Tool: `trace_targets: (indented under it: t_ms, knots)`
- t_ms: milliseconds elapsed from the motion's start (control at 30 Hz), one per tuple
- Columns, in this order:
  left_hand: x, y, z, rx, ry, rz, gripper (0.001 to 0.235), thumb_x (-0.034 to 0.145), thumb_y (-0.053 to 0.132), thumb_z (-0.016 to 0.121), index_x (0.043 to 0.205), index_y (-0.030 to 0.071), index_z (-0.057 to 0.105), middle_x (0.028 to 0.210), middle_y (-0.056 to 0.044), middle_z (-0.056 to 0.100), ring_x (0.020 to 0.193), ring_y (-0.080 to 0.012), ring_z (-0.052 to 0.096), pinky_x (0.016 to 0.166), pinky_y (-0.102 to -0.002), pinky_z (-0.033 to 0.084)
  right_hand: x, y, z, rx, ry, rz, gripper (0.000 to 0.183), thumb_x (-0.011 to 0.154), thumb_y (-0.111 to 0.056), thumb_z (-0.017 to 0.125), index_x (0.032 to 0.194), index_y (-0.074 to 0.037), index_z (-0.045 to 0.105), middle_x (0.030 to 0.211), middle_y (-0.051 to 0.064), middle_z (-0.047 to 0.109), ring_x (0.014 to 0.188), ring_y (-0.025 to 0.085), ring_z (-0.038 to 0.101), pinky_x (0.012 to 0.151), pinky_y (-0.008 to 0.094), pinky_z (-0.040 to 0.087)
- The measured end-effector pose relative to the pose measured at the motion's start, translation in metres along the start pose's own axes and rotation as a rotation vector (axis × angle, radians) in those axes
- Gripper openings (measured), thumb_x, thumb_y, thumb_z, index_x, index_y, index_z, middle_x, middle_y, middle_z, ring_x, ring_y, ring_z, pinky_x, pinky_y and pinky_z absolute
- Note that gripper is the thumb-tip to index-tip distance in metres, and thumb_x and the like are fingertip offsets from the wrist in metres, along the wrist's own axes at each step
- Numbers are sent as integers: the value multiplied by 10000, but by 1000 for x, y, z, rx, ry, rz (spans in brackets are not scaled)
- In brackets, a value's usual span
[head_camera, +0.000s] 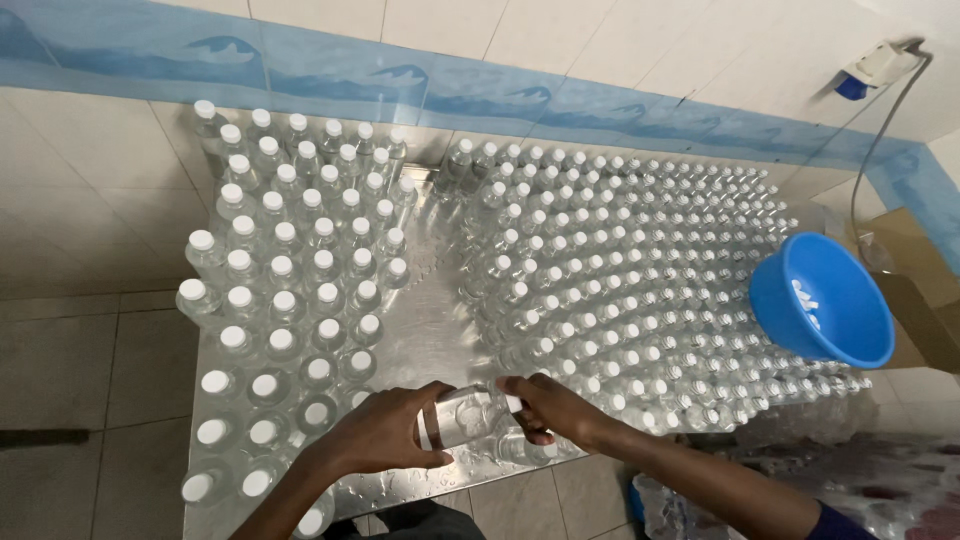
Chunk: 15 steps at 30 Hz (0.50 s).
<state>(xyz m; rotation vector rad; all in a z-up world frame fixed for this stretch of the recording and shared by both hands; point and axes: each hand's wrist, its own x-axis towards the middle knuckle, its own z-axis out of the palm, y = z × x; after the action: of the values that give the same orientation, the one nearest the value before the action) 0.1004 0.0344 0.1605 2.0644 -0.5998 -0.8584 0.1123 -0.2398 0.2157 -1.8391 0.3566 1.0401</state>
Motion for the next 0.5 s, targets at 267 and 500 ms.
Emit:
trace_targets:
  t_ms: [267, 500]
  knots:
    - [21, -25, -1, -708, -432, 244, 653, 806, 276, 929, 1330, 56, 607, 906, -12, 689, 701, -115, 674, 592, -240, 561, 30, 35, -43, -1495, 491, -1636, 614, 1167, -637, 267, 1187, -84, 532, 882, 66, 640, 654, 180, 588, 549, 334, 529]
    - [50, -9, 1, -929, -806, 224, 259, 959, 132, 862, 1086, 19, 667, 865, -72, 731, 775, -134, 757, 703, -248, 622, 59, 54, -46, -993, 317, -1713, 474, 1132, -338, 259, 734, -152, 438, 620, -30, 333, 484, 147, 324, 396, 306, 299]
